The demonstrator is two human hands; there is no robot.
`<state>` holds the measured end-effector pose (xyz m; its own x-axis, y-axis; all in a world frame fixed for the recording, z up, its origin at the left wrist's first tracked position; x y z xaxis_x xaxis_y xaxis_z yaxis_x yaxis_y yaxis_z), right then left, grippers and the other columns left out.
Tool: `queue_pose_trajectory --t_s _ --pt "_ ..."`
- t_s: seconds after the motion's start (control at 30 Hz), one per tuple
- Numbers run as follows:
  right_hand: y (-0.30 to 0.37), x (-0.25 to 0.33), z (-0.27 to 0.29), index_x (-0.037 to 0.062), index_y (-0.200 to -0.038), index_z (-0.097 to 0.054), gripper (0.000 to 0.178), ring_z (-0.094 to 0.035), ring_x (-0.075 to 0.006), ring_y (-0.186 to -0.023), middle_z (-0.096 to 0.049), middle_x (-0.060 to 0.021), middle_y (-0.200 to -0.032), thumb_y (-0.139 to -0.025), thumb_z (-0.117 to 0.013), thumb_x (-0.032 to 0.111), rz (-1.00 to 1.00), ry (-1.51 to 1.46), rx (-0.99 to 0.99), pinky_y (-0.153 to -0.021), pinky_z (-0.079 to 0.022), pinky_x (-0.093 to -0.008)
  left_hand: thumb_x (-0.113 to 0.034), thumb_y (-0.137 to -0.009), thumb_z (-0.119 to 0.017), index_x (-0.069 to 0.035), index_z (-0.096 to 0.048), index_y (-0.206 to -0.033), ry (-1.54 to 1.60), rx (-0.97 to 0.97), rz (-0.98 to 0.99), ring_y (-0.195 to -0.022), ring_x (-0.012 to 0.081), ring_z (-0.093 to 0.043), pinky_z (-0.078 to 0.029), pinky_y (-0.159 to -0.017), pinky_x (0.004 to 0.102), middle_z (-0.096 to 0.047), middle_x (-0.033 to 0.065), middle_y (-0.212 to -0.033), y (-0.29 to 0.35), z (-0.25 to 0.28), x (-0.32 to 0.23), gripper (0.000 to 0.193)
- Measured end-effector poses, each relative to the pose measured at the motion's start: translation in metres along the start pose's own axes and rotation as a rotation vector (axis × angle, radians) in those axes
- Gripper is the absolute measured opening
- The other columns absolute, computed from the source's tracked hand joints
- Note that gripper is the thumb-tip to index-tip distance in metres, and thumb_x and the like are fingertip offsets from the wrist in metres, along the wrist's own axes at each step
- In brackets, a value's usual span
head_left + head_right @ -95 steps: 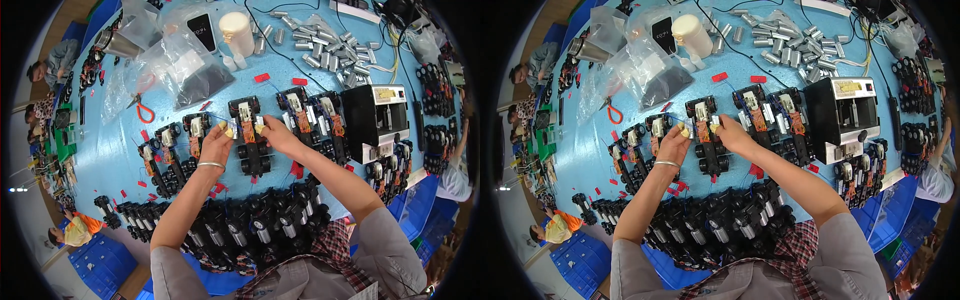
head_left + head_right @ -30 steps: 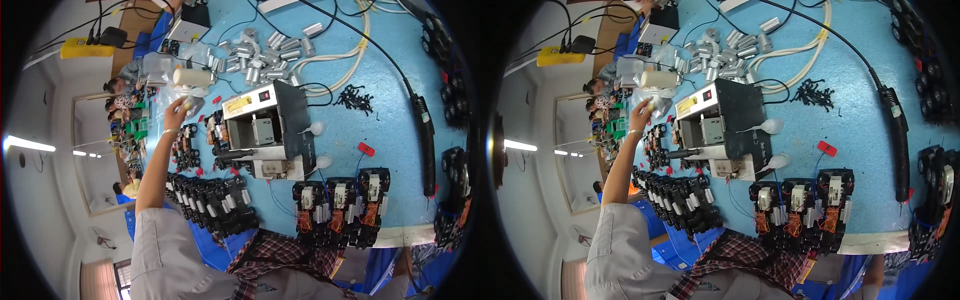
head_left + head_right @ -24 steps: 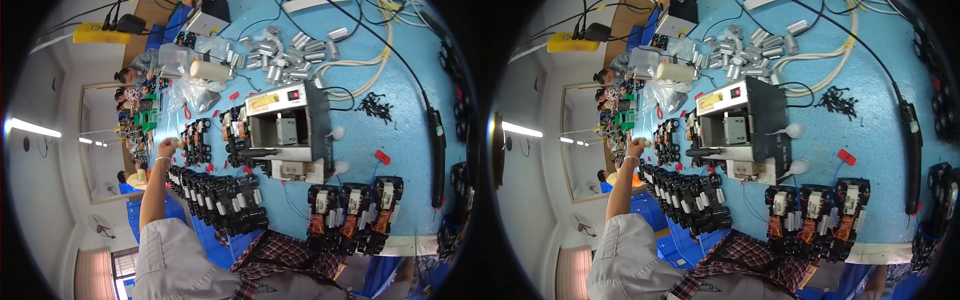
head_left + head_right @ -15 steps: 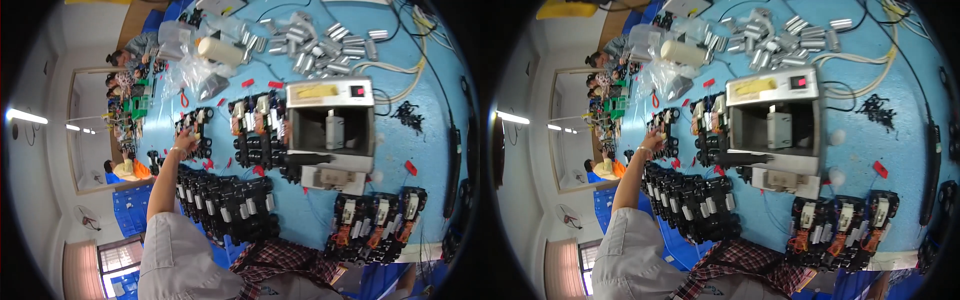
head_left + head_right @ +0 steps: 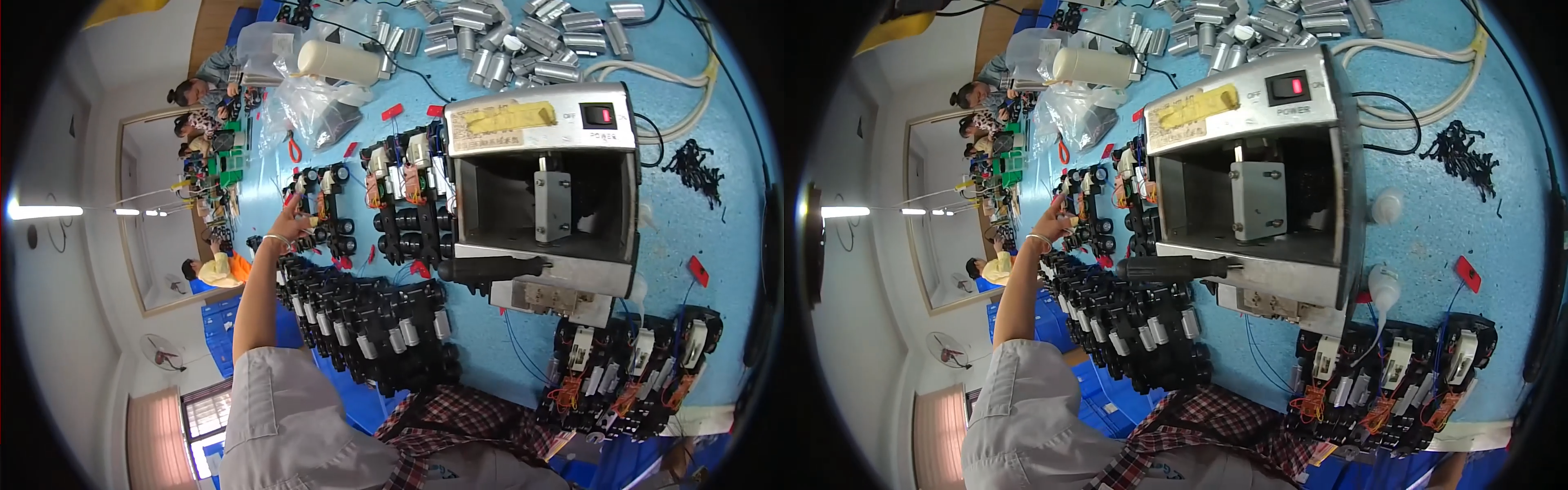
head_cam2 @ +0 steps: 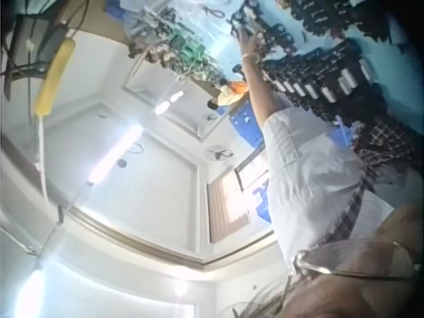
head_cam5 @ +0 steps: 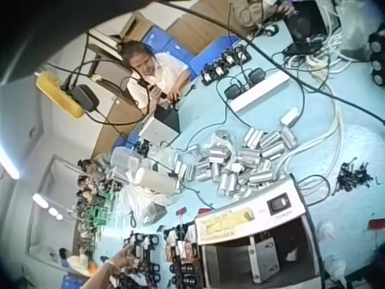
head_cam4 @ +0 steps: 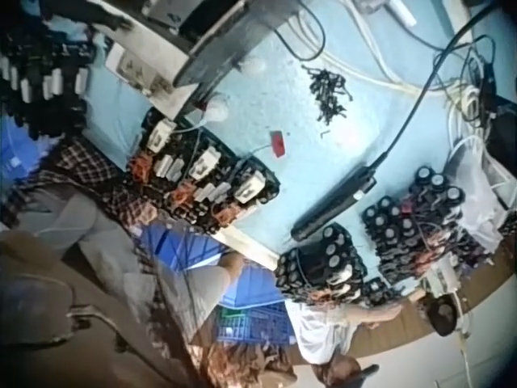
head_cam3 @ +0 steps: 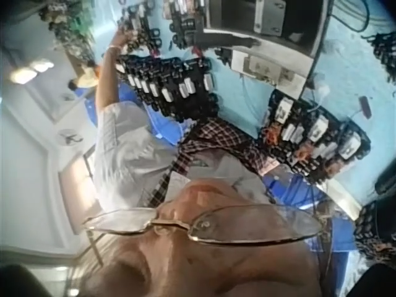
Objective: Assembling small mechanical components of a toy using an electric screwdriver and glue.
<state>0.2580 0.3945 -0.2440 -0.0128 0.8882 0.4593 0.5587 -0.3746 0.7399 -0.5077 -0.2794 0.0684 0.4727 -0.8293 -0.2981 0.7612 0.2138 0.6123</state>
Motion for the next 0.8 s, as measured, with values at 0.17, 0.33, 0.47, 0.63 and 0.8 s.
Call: queue_pose_trajectory --t_s 0.17,0.33,0.47,0.63,0.8 --pt "0.027 0.004 -0.040 0.0059 -0.114 -0.041 0.037 -0.046 -0.0145 -0.085 -0.047 -0.0051 -0.099 -0.082 -0.055 0.019 0.021 -0.099 0.053 -0.077 -0.037 -0.0280 0.003 -0.065 -0.063 -0.022 -0.014 -0.140 -0.713 -0.046 -0.129 -0.069 0.0187 -0.059 -0.046 -0.063 0.0338 -0.061 0.0102 -0.073 0.000 0.018 -0.004 0.092" --pt "0.048 0.019 -0.118 0.0053 -0.118 -0.040 0.042 -0.047 -0.0156 -0.089 -0.049 -0.0062 -0.103 -0.081 -0.056 0.019 0.061 -0.138 0.152 -0.080 -0.038 -0.0290 -0.002 -0.061 -0.066 -0.024 -0.014 -0.139 -0.598 0.104 -0.046 -0.067 0.0186 -0.059 -0.046 -0.059 0.0312 -0.061 0.0134 -0.078 -0.022 0.039 0.047 0.097" --pt "0.094 0.042 -0.195 0.0049 -0.121 -0.039 0.046 -0.048 -0.0165 -0.092 -0.049 -0.0071 -0.107 -0.080 -0.057 0.019 0.109 -0.098 0.205 -0.083 -0.039 -0.0298 -0.003 -0.060 -0.067 -0.016 -0.027 -0.131 -0.274 -0.012 -0.223 -0.071 0.0184 -0.058 -0.046 -0.062 0.0291 -0.058 0.0107 -0.089 -0.037 0.044 0.024 0.082" --pt "0.166 0.043 -0.313 0.0043 -0.125 -0.038 0.051 -0.050 -0.0177 -0.096 -0.050 -0.0082 -0.112 -0.079 -0.058 0.018 0.171 -0.054 0.288 -0.087 -0.041 -0.0308 0.003 -0.064 -0.062 -0.017 -0.025 -0.133 -0.060 0.007 -0.568 -0.074 0.0133 -0.055 -0.048 -0.061 0.0277 -0.057 0.0055 -0.087 -0.039 0.050 0.004 0.080" --pt "0.081 -0.157 -0.655 0.0009 -0.117 -0.046 0.045 -0.055 -0.0228 -0.085 -0.054 -0.0111 -0.100 -0.083 -0.056 0.029 -0.188 0.358 0.339 -0.079 -0.047 -0.0436 -0.004 -0.063 -0.068 -0.008 -0.040 -0.111 0.018 0.055 -0.627 -0.076 0.0124 -0.055 -0.045 -0.067 0.0260 -0.059 0.0038 -0.085 -0.025 0.050 -0.024 0.056"
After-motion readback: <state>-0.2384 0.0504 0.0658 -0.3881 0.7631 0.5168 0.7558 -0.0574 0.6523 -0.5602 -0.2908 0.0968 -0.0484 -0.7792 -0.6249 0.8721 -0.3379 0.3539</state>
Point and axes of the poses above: each hand's wrist, its own y-axis away from the middle knuckle, its own z-axis out of the back of the hand, x = y × z, the point moved 9 cm from there along -y, towards the middle knuckle
